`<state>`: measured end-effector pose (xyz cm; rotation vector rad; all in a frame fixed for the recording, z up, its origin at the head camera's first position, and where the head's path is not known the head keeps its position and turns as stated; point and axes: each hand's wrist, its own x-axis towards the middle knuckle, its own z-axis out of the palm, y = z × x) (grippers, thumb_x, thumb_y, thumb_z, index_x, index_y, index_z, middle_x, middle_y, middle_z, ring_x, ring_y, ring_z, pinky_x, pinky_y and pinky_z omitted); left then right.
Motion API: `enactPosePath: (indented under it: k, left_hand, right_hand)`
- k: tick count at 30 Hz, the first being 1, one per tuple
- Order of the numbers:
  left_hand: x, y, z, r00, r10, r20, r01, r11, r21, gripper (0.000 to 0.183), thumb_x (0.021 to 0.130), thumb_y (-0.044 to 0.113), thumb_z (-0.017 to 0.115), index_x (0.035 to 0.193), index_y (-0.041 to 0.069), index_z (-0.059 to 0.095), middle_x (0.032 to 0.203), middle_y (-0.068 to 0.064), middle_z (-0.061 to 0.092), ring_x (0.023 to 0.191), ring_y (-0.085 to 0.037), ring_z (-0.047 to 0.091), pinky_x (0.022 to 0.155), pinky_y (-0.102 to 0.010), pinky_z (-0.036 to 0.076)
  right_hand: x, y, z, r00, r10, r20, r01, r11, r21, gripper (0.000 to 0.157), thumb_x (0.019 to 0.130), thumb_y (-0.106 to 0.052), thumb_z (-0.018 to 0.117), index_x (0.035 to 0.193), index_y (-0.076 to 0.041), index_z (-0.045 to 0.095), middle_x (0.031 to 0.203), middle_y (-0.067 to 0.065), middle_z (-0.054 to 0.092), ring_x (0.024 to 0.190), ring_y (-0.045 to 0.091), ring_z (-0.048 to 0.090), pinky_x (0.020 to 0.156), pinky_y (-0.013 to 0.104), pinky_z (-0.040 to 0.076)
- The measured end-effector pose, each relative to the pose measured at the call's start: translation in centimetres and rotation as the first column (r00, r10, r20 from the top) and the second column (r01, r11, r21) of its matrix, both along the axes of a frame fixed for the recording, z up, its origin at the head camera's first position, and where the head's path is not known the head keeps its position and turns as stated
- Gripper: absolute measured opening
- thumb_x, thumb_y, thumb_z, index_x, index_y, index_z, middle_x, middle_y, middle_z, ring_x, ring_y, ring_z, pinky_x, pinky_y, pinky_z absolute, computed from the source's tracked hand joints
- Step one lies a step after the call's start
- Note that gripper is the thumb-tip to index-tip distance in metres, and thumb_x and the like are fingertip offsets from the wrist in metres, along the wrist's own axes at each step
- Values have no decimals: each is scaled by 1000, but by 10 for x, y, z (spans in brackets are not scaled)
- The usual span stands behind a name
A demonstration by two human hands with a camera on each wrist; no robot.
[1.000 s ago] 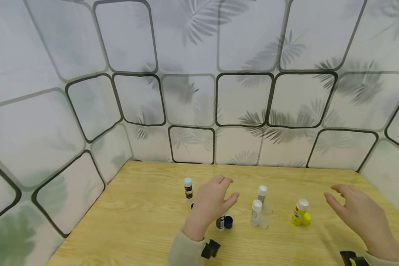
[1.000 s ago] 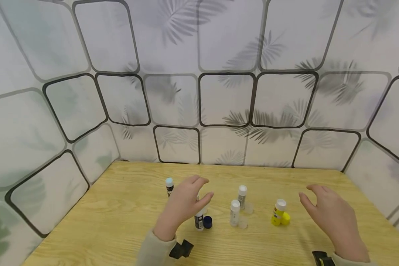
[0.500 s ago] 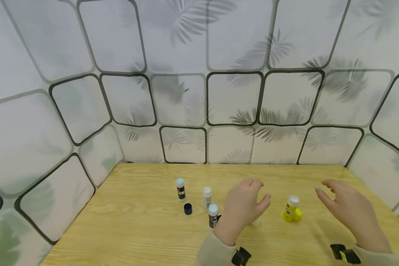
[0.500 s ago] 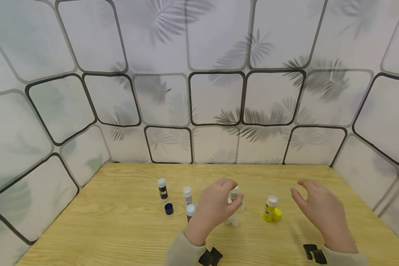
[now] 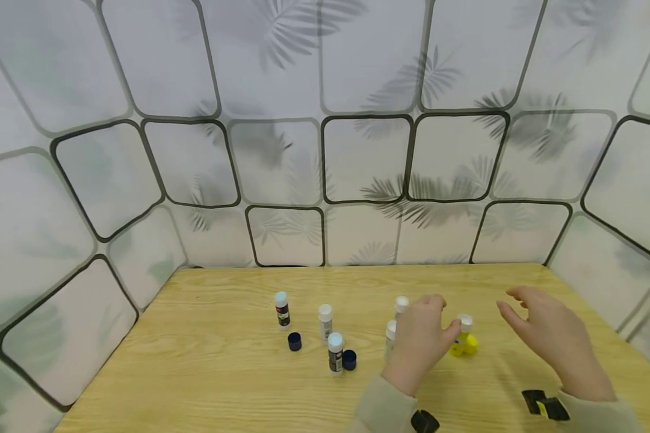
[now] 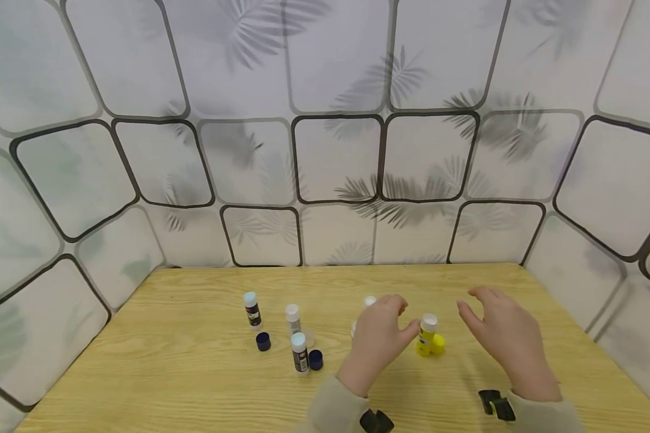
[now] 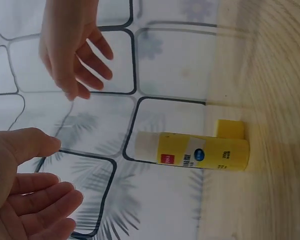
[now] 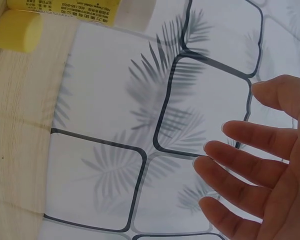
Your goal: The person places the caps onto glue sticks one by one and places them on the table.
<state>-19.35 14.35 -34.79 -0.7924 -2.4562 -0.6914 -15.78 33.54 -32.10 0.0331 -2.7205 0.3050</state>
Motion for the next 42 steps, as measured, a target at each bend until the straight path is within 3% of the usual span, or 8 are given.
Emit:
enactPosePath:
  k: [5,10,18,23,29,36,42]
  left_hand:
    - [-4,11,-9,996,6,93,-7,1000,15,30,80,38,63,97,14,64,87,8,60,69,1,54,56,-10,41]
    - [-10,22,-18,975,7,222,-13,1000,23,33,78,40,65,99,14,63,92,9,59,78,-2,55,61,-13,43]
    - [-20,35,-33,908,-12,418,-13,998,58,40,72,38,72,101,12,62,93,5,58,83,-7,55,67,-19,45]
    - [-27,42,-44,876,-28,481,0,998,57,41,69,35,75,99,10,63,89,5,60,79,-8,56,65,-21,45]
    - [-34,46,-55,886,-24,462,18,1000,16,35,70,32,75,95,11,64,84,5,61,73,-7,56,62,-22,44]
    - [-37,46,-59,898,-40,439,48,999,-7,22,72,30,73,86,15,64,80,9,60,69,-4,54,59,-21,43]
    - [-36,47,-59,890,-62,451,74,997,-9,18,74,27,72,84,16,62,77,10,58,67,-3,52,58,-20,42]
  right_hand:
    - [2,3,0,1000,-10,-23,10,1000,-4,47,87,-35,54,107,7,56,103,29,55,80,41,55,57,48,44]
    - [2,4,-1,999,-13,-31,13,1000,-9,48,87,-37,54,107,7,56,102,27,56,81,40,55,58,49,44]
    - [3,5,1,999,-28,-26,28,999,-26,48,88,-38,51,108,6,56,102,26,57,82,39,55,57,48,44]
    - [2,5,-1,1000,-25,-7,24,999,-31,48,88,-37,52,109,5,55,102,25,57,84,39,55,58,48,45]
    - [0,2,-5,1000,-19,20,19,999,-31,48,88,-37,52,110,5,55,102,24,57,82,37,56,59,47,45]
    - [-1,2,-5,1000,-20,24,21,999,-30,46,88,-36,53,109,5,56,102,23,58,82,36,57,58,46,46]
    - [-1,3,-6,999,-25,37,27,999,-32,47,87,-38,53,109,4,56,103,23,58,83,36,57,56,45,46]
